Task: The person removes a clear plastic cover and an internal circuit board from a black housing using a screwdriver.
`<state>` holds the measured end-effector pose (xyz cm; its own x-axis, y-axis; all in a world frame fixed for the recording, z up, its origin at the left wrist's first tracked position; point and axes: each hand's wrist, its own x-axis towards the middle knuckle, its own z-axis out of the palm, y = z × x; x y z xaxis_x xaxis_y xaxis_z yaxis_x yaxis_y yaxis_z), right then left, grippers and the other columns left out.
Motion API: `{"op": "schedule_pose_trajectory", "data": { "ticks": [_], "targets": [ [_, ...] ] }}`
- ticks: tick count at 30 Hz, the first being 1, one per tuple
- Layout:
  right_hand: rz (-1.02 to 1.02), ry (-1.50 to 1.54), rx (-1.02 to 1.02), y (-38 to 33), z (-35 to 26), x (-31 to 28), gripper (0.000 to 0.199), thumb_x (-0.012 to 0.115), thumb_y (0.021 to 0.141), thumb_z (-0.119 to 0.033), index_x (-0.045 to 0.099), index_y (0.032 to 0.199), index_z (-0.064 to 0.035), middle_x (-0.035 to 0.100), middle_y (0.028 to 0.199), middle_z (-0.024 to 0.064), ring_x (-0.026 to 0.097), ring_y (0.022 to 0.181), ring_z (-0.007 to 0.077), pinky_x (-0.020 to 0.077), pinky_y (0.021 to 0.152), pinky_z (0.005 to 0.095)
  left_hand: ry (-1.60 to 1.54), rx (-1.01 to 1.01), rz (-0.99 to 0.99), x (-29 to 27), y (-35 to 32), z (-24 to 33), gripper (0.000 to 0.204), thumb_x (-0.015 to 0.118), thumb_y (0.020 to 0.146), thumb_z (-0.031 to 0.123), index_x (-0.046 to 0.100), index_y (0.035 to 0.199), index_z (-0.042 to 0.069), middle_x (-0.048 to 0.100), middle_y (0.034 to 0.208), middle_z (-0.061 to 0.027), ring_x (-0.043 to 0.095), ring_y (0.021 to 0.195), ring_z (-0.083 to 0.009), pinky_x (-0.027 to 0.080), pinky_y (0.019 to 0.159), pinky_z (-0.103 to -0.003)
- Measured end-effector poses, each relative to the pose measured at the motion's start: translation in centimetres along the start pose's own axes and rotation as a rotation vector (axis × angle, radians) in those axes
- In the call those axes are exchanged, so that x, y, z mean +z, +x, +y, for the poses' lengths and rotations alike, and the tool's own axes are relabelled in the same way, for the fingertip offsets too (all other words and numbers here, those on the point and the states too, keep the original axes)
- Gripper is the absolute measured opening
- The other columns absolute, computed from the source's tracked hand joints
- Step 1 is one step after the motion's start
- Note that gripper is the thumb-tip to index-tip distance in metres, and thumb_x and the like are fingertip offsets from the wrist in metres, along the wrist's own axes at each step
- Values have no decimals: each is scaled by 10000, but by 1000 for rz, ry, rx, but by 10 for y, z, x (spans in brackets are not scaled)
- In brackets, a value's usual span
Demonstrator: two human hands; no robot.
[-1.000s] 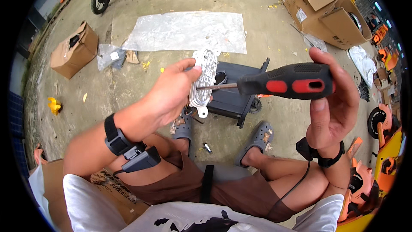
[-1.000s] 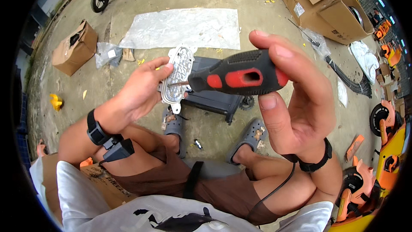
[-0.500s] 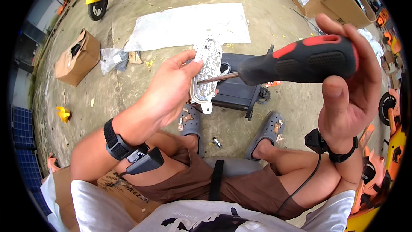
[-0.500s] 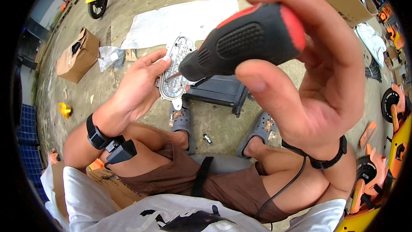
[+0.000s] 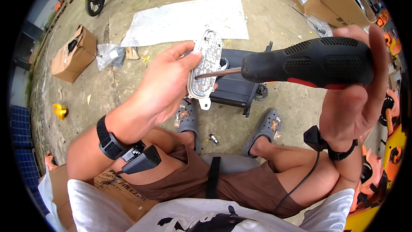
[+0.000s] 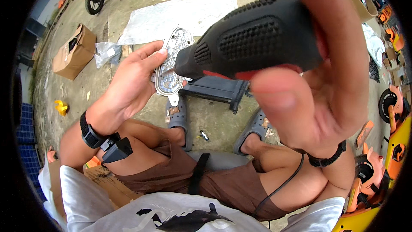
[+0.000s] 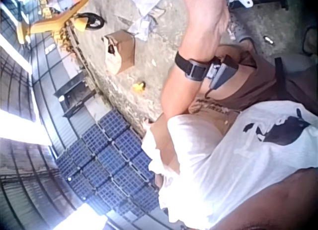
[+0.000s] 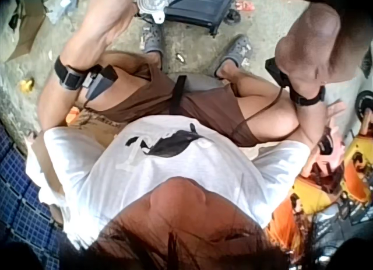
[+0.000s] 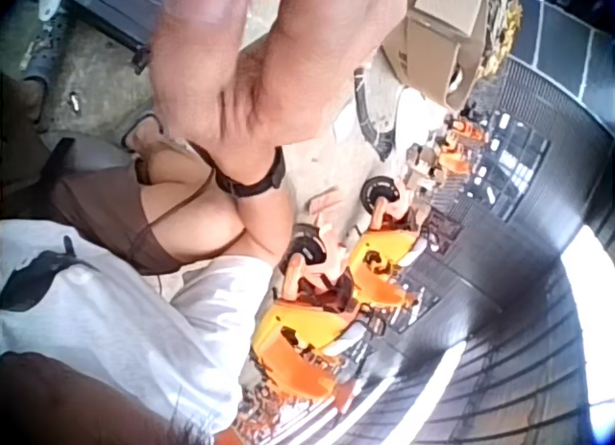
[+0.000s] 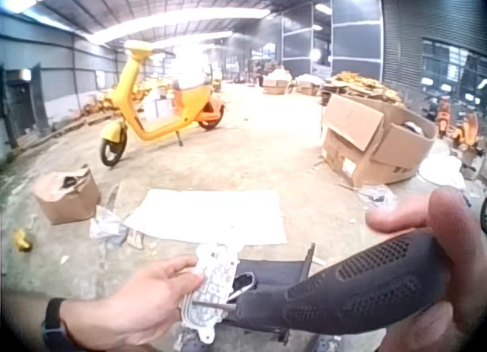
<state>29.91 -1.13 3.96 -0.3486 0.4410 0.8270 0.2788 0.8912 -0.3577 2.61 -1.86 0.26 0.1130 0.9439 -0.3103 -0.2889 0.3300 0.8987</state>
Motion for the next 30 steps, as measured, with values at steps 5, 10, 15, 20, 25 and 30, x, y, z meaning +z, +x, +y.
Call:
{"op": "schedule_pose_trajectory", "data": {
  "ticks": [5, 10, 15, 20, 25, 30],
  "targets": [
    [-42, 55, -3, -3, -8, 2, 629, 442, 1026, -375, 269, 1496, 6, 509, 1309, 314, 593, 1107, 269, 463, 953, 365, 6, -7, 20, -1, 3, -3, 281, 426, 1024, 119, 489, 1229, -62, 618, 1048, -132, 646, 840, -200, 585, 729, -345],
    [-86, -33, -51, -3, -2, 0, 665, 443, 1025, -372, 217, 1503, 31, 495, 1315, 312, 598, 1065, 245, 470, 928, 338, -2, -12, 9, -1, 3, -2, 263, 422, 1024, 119, 495, 1204, -59, 615, 1039, -128, 645, 841, -197, 586, 720, -342],
    [-268, -76, -34, 8, -20, -2, 714, 501, 1002, -393, 222, 1499, 36, 524, 1264, 289, 606, 1001, 199, 478, 872, 292, -10, -4, 2, -4, 6, -4, 250, 423, 1024, 119, 500, 1194, -49, 617, 1018, -122, 649, 815, -195, 587, 696, -336],
    [-173, -167, -51, 9, -11, 0, 739, 509, 983, -466, 280, 1485, 26, 515, 1287, 278, 587, 929, 206, 496, 805, 300, -24, 2, 9, 1, 1, -2, 239, 430, 1019, 104, 501, 1188, -48, 624, 996, -120, 650, 784, -185, 586, 674, -329],
    [-205, 22, 41, 4, -29, 3, 724, 436, 1003, -493, 277, 1484, 25, 514, 1280, 284, 591, 936, 234, 507, 797, 325, -6, 2, 15, -1, 5, -1, 240, 428, 1016, 95, 503, 1194, -47, 629, 1013, -124, 653, 794, -185, 590, 686, -330],
    [-171, -133, 2, 2, -17, 1, 718, 417, 1010, -482, 245, 1492, 22, 510, 1260, 277, 578, 936, 210, 500, 787, 316, -35, -1, -4, 2, -1, 1, 235, 422, 1019, 92, 509, 1186, -48, 629, 1027, -122, 653, 806, -181, 591, 692, -332]
  ]
}}
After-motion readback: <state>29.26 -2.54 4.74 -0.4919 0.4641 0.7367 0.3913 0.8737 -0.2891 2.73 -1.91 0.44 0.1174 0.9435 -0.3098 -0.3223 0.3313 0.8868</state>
